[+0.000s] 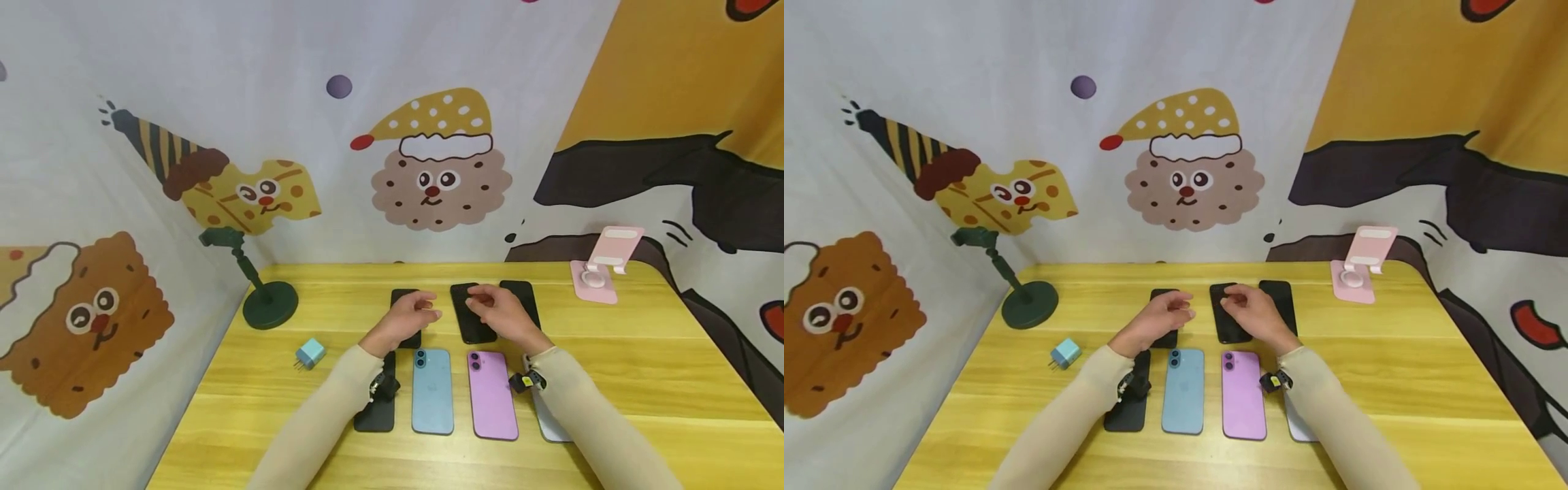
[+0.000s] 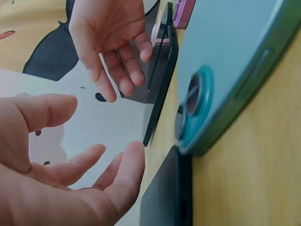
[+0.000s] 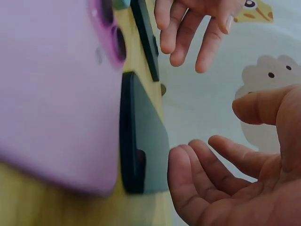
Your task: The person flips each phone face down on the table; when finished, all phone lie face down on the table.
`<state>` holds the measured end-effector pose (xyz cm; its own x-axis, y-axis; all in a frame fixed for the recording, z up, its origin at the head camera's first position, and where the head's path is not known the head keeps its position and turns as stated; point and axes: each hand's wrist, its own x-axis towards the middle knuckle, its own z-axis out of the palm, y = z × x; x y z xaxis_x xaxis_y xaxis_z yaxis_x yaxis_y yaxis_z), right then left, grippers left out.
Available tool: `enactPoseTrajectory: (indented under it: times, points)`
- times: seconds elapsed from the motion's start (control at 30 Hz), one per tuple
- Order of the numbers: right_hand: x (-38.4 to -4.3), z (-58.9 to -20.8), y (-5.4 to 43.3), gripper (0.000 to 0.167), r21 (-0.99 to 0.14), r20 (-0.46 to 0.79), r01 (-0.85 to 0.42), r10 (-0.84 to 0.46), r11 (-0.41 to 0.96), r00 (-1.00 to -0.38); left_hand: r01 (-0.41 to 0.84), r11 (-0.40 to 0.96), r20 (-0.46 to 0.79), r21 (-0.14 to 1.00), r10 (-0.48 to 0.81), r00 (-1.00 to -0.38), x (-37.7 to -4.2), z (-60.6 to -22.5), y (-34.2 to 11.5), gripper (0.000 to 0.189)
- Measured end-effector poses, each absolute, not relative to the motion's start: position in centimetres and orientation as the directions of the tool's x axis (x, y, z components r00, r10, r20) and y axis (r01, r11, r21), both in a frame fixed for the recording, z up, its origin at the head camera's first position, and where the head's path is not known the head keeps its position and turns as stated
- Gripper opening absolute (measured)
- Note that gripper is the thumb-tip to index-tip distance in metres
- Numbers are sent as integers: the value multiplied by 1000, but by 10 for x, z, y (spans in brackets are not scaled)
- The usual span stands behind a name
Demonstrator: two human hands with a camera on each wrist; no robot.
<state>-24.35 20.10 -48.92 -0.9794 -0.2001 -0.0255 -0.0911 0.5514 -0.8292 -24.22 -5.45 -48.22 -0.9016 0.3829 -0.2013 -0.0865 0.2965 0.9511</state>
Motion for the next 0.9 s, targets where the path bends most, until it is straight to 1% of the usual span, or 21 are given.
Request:
enactPoseTrajectory:
  times: [0.17, 0.27, 0.33, 0.47, 0.57, 0.67, 0.77, 0.9]
  points:
    - [-240, -492, 214, 48, -789, 10, -97, -145, 607, -989, -138, 301, -259, 943, 410, -875, -243, -485, -43, 62]
    - [-240, -493, 219, 46, -771, 19, -100, -135, 629, -991, -171, 303, -294, 938, 431, -853, -242, -485, -36, 64]
    - [-239, -493, 221, 47, -766, 11, -94, -133, 636, -991, -196, 278, -307, 940, 443, -843, -242, -485, -32, 64]
    - [-238, -492, 222, 52, -759, -44, -54, -134, 649, -990, -228, 236, -315, 945, 460, -830, -242, -488, -25, 66]
    - [-238, -491, 222, 55, -746, -79, -32, -136, 665, -988, -234, 234, -321, 944, 478, -818, -241, -491, -21, 68]
    - [-239, -491, 220, 57, -741, -84, -32, -140, 671, -987, -238, 230, -324, 944, 493, -807, -240, -492, -18, 70]
    - [-239, -492, 219, 58, -752, -86, -28, -139, 658, -987, -260, 201, -327, 944, 478, -815, -241, -493, -16, 72]
    - [-238, -495, 217, 58, -772, -98, -5, -126, 635, -987, -299, 153, -335, 942, 417, -845, -242, -493, -18, 75]
